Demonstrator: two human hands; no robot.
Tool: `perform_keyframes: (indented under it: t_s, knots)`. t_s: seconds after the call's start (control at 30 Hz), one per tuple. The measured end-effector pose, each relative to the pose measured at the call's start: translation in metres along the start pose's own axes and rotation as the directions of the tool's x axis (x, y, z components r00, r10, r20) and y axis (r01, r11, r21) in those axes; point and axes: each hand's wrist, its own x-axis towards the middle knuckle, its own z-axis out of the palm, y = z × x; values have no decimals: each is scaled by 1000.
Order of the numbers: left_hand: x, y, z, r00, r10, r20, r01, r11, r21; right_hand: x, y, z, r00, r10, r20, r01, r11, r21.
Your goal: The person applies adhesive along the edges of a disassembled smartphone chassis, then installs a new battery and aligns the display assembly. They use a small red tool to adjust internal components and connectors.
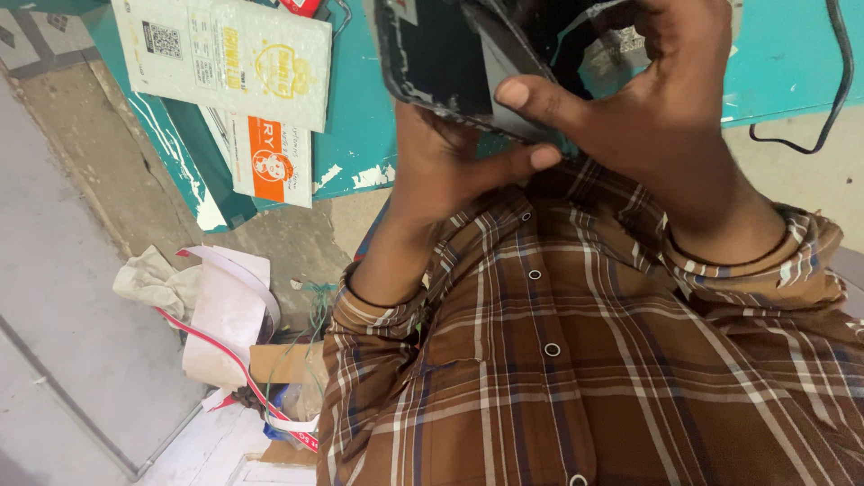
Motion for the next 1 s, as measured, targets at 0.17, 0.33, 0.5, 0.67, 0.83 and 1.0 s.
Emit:
perform_keyframes:
  t_s: [0.17, 0.33, 0.5, 0.67, 0.83, 1.0]
  knots:
    - [2, 1, 3, 998, -52, -37, 46, 985, -165, -3, -2, 5, 994, 112, -21, -109, 989, 102]
    - [7, 5, 8, 995, -72, -64, 53, 963, -263, -3, -9, 10, 925, 380, -10, -367, 898, 245]
    - [12, 11, 10, 979, -176, -106, 143, 953, -266, -2, 0, 11, 975, 220, 28, -221, 961, 168]
    - [8, 3, 7, 990, -109, -88, 86, 969, -233, -5, 13, 12, 988, 155, 9, -154, 971, 182]
    - [4, -8, 3, 991, -85, -103, 63, 976, -207, -7, 18, 14, 994, 102, -30, -96, 981, 171]
    - [5, -11, 4, 989, -101, -111, 78, 977, -198, -8, 20, 17, 996, 59, -72, -46, 984, 172]
